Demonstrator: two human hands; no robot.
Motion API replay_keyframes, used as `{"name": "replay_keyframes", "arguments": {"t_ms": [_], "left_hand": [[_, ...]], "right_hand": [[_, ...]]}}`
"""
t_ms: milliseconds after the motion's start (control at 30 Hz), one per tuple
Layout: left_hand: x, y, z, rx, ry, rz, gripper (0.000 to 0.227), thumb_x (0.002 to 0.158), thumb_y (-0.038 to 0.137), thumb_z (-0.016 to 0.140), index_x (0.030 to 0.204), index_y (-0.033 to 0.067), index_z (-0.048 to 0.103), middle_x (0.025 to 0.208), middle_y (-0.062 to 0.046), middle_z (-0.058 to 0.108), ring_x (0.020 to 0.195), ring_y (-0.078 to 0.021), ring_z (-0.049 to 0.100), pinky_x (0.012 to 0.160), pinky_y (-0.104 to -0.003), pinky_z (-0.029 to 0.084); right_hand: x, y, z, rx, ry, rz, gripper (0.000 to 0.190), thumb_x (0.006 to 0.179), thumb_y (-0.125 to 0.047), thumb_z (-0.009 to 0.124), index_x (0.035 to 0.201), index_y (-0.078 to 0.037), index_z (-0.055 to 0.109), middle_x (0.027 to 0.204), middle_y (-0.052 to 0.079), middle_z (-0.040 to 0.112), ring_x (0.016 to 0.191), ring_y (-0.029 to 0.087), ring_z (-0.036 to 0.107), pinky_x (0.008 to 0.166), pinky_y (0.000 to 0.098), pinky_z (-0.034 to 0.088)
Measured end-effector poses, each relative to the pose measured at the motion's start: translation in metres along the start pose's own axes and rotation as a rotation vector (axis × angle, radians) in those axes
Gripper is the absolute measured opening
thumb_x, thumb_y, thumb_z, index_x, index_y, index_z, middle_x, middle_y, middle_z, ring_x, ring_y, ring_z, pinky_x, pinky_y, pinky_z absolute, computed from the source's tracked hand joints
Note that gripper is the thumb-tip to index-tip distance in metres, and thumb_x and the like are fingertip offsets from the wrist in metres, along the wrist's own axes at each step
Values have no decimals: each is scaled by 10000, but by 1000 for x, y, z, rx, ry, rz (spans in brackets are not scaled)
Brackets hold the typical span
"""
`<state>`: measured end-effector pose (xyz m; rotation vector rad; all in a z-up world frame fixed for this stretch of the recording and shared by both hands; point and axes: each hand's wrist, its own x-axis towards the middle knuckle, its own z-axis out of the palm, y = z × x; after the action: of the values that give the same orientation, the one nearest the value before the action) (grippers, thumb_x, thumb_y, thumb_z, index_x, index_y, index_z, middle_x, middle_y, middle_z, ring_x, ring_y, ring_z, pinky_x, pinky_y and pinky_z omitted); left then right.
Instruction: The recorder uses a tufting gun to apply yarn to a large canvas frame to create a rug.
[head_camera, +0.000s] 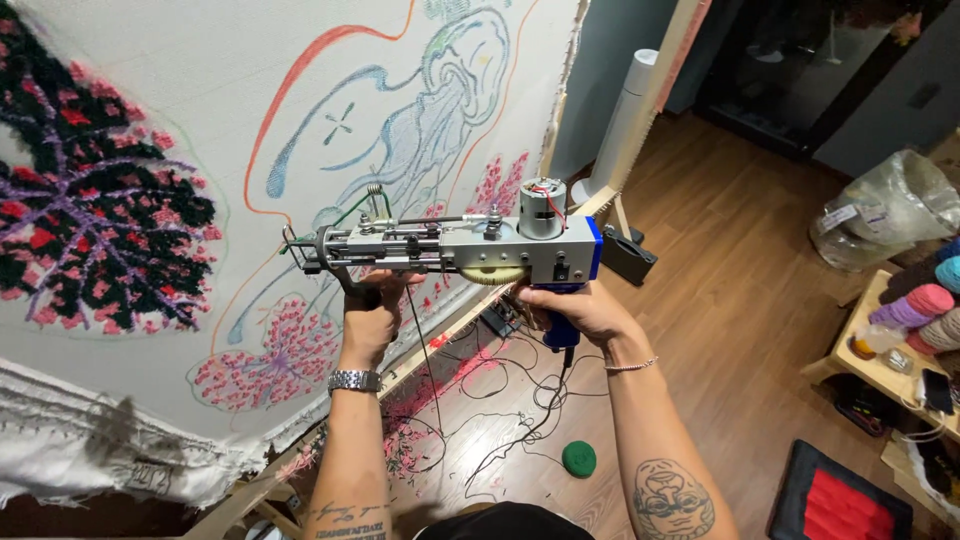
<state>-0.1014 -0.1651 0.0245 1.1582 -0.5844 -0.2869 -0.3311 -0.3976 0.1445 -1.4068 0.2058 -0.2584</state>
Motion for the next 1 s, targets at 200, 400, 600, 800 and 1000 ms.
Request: {"name": "replay_keyframes", "arguments": {"t_ms": [200, 400, 600, 800, 1000], "left_hand": [[-8, 4, 4, -28, 2, -6, 131, 1028, 45, 616, 1094, 155, 644, 1082, -149, 785, 546, -19, 454, 459, -217, 343], [-17, 7, -4, 23, 5, -8, 90, 1038, 71, 611, 1114, 114, 633, 1085, -127, 790, 601, -50, 524, 532, -220, 406], [-20, 4, -14, 166, -104, 238, 96, 1091, 81, 601, 1182, 66, 628, 1145, -114, 773, 939, -92, 650, 846, -225, 486], [-28, 29, -8, 235, 35, -44, 164, 1071, 134, 671, 1116, 10, 770, 1045, -152, 783, 666, -154, 449, 599, -289, 379], [-31, 40, -4, 80, 68, 23, 139, 962, 116, 742, 1007, 36, 638, 1023, -143, 798, 951, -150, 737, 823, -268, 553]], "right_hand": [[-5, 2, 1, -3, 31, -2, 199, 809, -100, 831, 941, -14, 710, 773, 41, 683, 627, 130, 628, 540, 294, 502], [-11, 2, 11, -15, -3, 15, 182, 825, -112, 825, 899, -11, 694, 715, 48, 655, 579, 140, 618, 512, 306, 500], [-13, 0, 19, -35, 3, 31, 188, 813, -120, 822, 892, -22, 681, 710, 36, 649, 572, 137, 611, 498, 312, 505], [-9, 3, 23, -47, -40, -15, 193, 832, -125, 819, 929, -10, 698, 740, 42, 654, 610, 131, 613, 540, 300, 492], [-7, 2, 27, -24, -56, 8, 189, 828, -126, 811, 927, -11, 698, 740, 44, 661, 605, 138, 617, 535, 303, 498]]}}
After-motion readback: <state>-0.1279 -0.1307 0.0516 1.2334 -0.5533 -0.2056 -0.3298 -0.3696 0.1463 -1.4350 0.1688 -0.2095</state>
